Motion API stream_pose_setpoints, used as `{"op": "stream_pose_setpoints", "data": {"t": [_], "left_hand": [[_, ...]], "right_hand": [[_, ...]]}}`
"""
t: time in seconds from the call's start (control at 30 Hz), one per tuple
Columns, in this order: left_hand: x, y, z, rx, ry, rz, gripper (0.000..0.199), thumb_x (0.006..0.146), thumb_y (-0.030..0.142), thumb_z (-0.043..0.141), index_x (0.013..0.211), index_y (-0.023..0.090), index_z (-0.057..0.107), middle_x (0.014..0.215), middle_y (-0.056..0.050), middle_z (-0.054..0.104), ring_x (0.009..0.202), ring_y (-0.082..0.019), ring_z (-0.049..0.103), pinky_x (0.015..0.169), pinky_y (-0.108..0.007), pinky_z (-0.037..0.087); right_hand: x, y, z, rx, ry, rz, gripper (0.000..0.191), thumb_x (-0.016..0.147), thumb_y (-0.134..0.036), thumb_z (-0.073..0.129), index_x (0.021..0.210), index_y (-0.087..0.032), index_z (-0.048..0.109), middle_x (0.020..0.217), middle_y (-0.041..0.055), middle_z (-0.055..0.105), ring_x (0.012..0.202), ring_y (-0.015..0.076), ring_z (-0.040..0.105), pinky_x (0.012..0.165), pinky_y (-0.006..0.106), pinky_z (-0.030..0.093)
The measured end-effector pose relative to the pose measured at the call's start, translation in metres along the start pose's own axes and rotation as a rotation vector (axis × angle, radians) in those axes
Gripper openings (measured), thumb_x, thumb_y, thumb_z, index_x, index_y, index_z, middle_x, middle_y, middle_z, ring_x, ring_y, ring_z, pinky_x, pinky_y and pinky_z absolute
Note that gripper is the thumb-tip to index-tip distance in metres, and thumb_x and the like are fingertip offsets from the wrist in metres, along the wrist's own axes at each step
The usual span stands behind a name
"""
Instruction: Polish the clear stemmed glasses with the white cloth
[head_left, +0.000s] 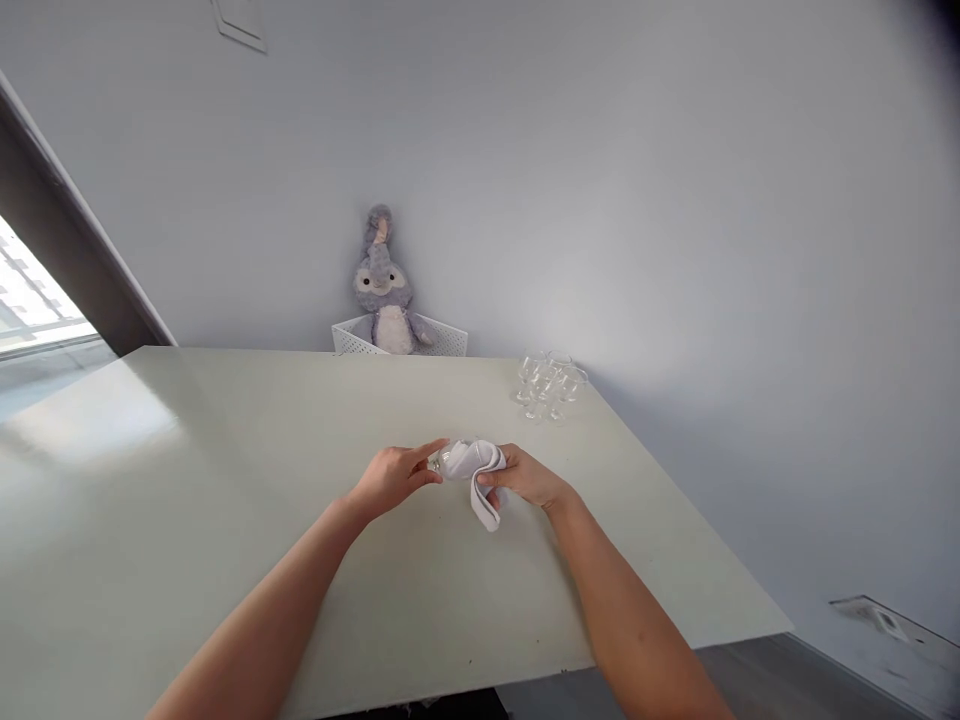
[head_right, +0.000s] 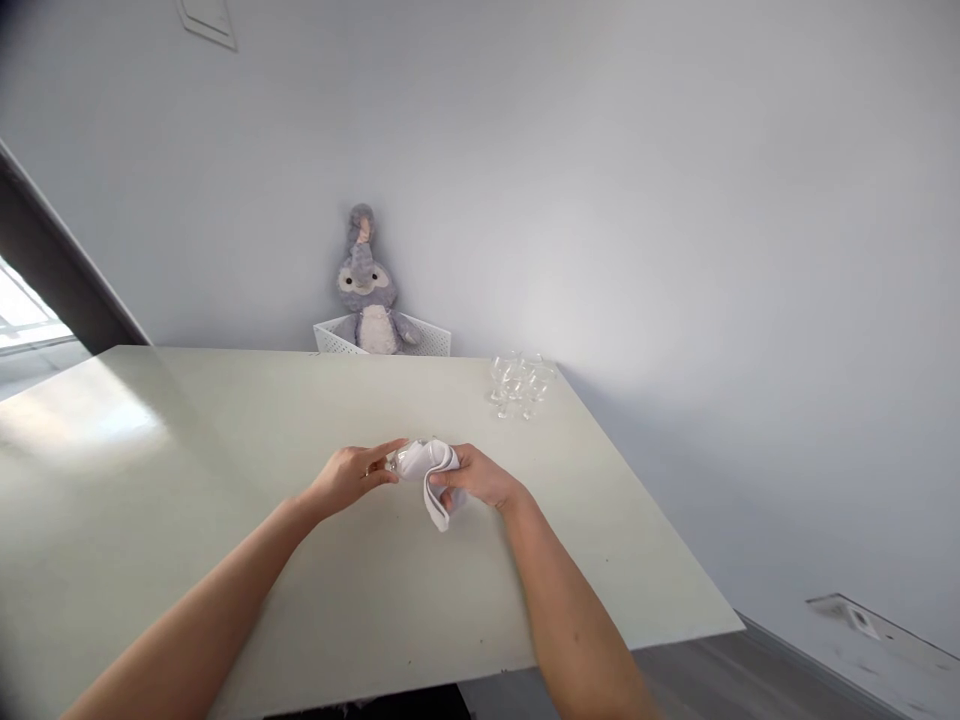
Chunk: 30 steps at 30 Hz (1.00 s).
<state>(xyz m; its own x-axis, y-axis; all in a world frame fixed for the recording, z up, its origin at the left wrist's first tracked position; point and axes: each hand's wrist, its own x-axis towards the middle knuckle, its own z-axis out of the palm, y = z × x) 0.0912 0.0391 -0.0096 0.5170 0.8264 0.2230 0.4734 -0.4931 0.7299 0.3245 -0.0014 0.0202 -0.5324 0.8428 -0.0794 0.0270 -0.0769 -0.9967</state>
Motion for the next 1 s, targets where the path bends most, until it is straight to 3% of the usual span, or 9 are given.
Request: {"op": "stream_pose_setpoints", "data": {"t": [0.1, 0.27, 0.3, 0.43, 0.5, 0.63, 0.77, 0.87, 1.0], "left_hand": [[0.001, 0.001, -0.003, 0.052, 0.005, -0.068, 0.044, 0.073, 0.048, 0.054, 0.115, 0.035, 0.055, 0.056, 0.005, 0.053, 0.051, -0.013, 0.045, 0.053, -0.022, 0.029], [0.001, -0.009, -0.010, 0.201, 0.222, -0.212, 0.031, 0.074, 0.046, 0.051, 0.095, 0.028, 0.065, 0.049, 0.003, 0.050, 0.045, -0.014, 0.043, 0.048, -0.024, 0.025], [0.001, -0.010, -0.010, 0.249, 0.247, -0.221, 0.029, 0.075, 0.045, 0.051, 0.093, 0.027, 0.065, 0.049, 0.002, 0.051, 0.045, -0.014, 0.044, 0.048, -0.024, 0.024], [-0.001, -0.001, 0.001, 0.508, 0.194, -0.074, 0.022, 0.079, 0.031, 0.048, 0.068, 0.020, 0.064, 0.053, -0.002, 0.054, 0.051, -0.015, 0.047, 0.053, -0.025, 0.027], [-0.004, 0.008, 0.011, 0.593, 0.118, 0.074, 0.029, 0.080, 0.024, 0.046, 0.054, 0.018, 0.057, 0.054, -0.003, 0.054, 0.054, -0.014, 0.047, 0.058, -0.027, 0.029], [-0.007, 0.021, 0.024, 0.711, 0.131, 0.330, 0.029, 0.087, 0.029, 0.038, 0.073, 0.018, 0.061, 0.057, -0.003, 0.053, 0.055, -0.014, 0.047, 0.058, -0.028, 0.030], [-0.005, 0.019, 0.026, 0.633, 0.326, 0.174, 0.034, 0.087, 0.039, 0.039, 0.110, 0.018, 0.053, 0.059, -0.001, 0.054, 0.053, -0.014, 0.049, 0.057, -0.027, 0.032], [-0.004, 0.019, 0.031, 0.570, 0.376, 0.033, 0.034, 0.088, 0.033, 0.036, 0.115, 0.017, 0.049, 0.067, -0.002, 0.057, 0.055, -0.014, 0.049, 0.057, -0.027, 0.034], [-0.007, 0.033, 0.046, 0.530, 0.430, 0.050, 0.036, 0.087, 0.017, 0.033, 0.120, 0.015, 0.046, 0.083, -0.008, 0.054, 0.068, -0.016, 0.051, 0.063, -0.028, 0.039]], "right_hand": [[-0.002, -0.001, -0.013, -0.076, 0.122, -0.040, 0.026, 0.069, -0.036, 0.064, 0.082, -0.014, 0.064, 0.063, 0.0002, 0.061, 0.046, 0.0123, 0.054, 0.052, 0.029, 0.047], [0.004, 0.006, -0.006, -0.470, 0.775, -0.408, 0.029, 0.077, -0.036, 0.055, 0.101, -0.023, 0.063, 0.097, 0.0044, 0.064, 0.089, 0.0213, 0.059, 0.083, 0.038, 0.043], [0.006, 0.008, 0.002, -0.598, 0.769, -0.485, 0.032, 0.077, -0.036, 0.056, 0.106, -0.025, 0.062, 0.107, 0.0046, 0.062, 0.101, 0.0232, 0.054, 0.091, 0.039, 0.038], [0.014, 0.015, 0.037, -1.014, 0.403, -0.573, 0.053, 0.074, -0.042, 0.060, 0.123, -0.025, 0.050, 0.121, 0.0062, 0.055, 0.117, 0.0276, 0.042, 0.103, 0.046, 0.019], [0.017, 0.017, 0.041, -1.053, 0.391, -0.538, 0.047, 0.079, -0.040, 0.052, 0.123, -0.023, 0.050, 0.120, 0.0073, 0.056, 0.116, 0.0270, 0.043, 0.103, 0.046, 0.020], [0.021, 0.022, 0.015, -0.596, 0.577, -0.314, 0.036, 0.084, -0.041, 0.041, 0.094, -0.018, 0.066, 0.100, 0.0087, 0.065, 0.097, 0.0249, 0.056, 0.088, 0.041, 0.039], [0.028, 0.032, 0.009, 0.199, 0.574, -0.043, 0.049, 0.077, -0.060, 0.041, 0.082, -0.017, 0.064, 0.077, 0.0058, 0.065, 0.073, 0.0221, 0.061, 0.066, 0.038, 0.048], [0.035, 0.041, 0.038, 0.449, 0.473, -0.179, 0.046, 0.077, -0.059, 0.044, 0.095, -0.021, 0.061, 0.092, 0.0046, 0.064, 0.085, 0.0199, 0.059, 0.074, 0.036, 0.047], [0.039, 0.046, 0.072, 0.342, 0.404, -0.317, 0.039, 0.080, -0.050, 0.048, 0.104, -0.022, 0.058, 0.098, 0.0046, 0.062, 0.098, 0.0188, 0.053, 0.084, 0.034, 0.041]]}}
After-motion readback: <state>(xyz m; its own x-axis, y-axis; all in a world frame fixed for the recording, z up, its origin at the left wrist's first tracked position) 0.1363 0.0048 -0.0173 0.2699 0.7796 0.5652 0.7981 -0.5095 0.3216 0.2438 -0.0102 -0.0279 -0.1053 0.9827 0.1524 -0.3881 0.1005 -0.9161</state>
